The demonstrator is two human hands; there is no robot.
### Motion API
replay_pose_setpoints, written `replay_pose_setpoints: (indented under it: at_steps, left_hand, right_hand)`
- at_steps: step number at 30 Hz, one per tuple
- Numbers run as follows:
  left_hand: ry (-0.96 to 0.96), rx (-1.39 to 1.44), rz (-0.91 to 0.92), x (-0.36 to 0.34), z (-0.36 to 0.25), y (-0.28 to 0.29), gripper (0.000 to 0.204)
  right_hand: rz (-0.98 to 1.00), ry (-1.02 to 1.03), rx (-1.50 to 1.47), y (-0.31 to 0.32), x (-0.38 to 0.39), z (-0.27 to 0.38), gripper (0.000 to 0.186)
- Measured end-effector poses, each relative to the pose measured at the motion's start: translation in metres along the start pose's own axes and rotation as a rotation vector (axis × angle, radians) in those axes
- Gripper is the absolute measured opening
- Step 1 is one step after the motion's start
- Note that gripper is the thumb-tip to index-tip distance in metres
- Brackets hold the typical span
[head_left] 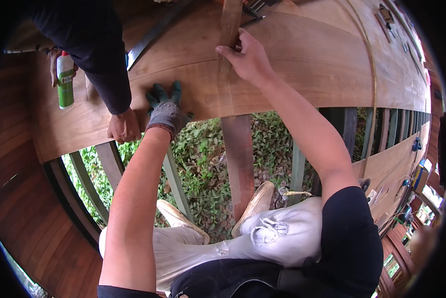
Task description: The person uses an angle grinder to cut a wooden plank on a curved wooden floor. They then measure and mark the plank with a square and pencil, cut it again, and fit it into a gap in the floor with assistance from another person.
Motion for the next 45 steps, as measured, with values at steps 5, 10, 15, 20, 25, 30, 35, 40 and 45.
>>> replay_pose_setpoints:
  at_steps: [5,10,15,20,25,30,35,40,45]
  left_hand:
    - [-0.038,-0.083,-0.035,-0.012,0.000,-0.004,0.107]
    - [-0.048,-0.046,-0.042,-0.007,0.002,-0.006,0.108]
    - [-0.019,-0.040,-0.015,-0.010,0.002,-0.005,0.108]
    - [-0.019,-0.015,-0.036,-0.004,0.002,-0.002,0.106]
    - [-0.007,-0.045,-0.025,-0.002,0.001,0.004,0.103]
    - [-0.003,-0.002,-0.043,-0.001,0.003,0.002,0.101]
    - [-0.027,0.008,-0.064,-0.002,0.007,-0.003,0.102]
    - [-0.059,0.011,-0.112,-0.005,0.009,-0.005,0.102]
    - [-0.078,-0.001,-0.110,-0.005,0.010,-0.010,0.100]
  right_hand:
    - [0.136,0.008,0.145,0.003,-0.014,0.010,0.047]
    - [0.169,-0.046,0.358,0.001,-0.006,0.005,0.056]
    - [0.153,0.026,0.220,-0.007,0.000,0.009,0.053]
    - [0.105,0.085,0.143,-0.018,-0.019,0.011,0.046]
    - [0.175,0.103,0.296,-0.022,0.022,-0.011,0.045]
    - [0.123,0.053,0.239,-0.017,0.007,0.016,0.042]
    - [0.080,0.140,0.108,0.001,-0.024,0.048,0.031]
    - [0.144,-0.060,0.235,-0.002,-0.007,0.027,0.046]
    - [0.155,0.119,0.188,0.000,-0.028,0.029,0.042]
Point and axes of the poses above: each hand's wrist, its own x-axis away from the middle knuckle, its own y-axis out of the back of the hand, z = x × y, the point moved 2 cm from there along -x, towards the middle knuckle, and after that the axes turned 13 degrees about -z, right-handed, at the moved point
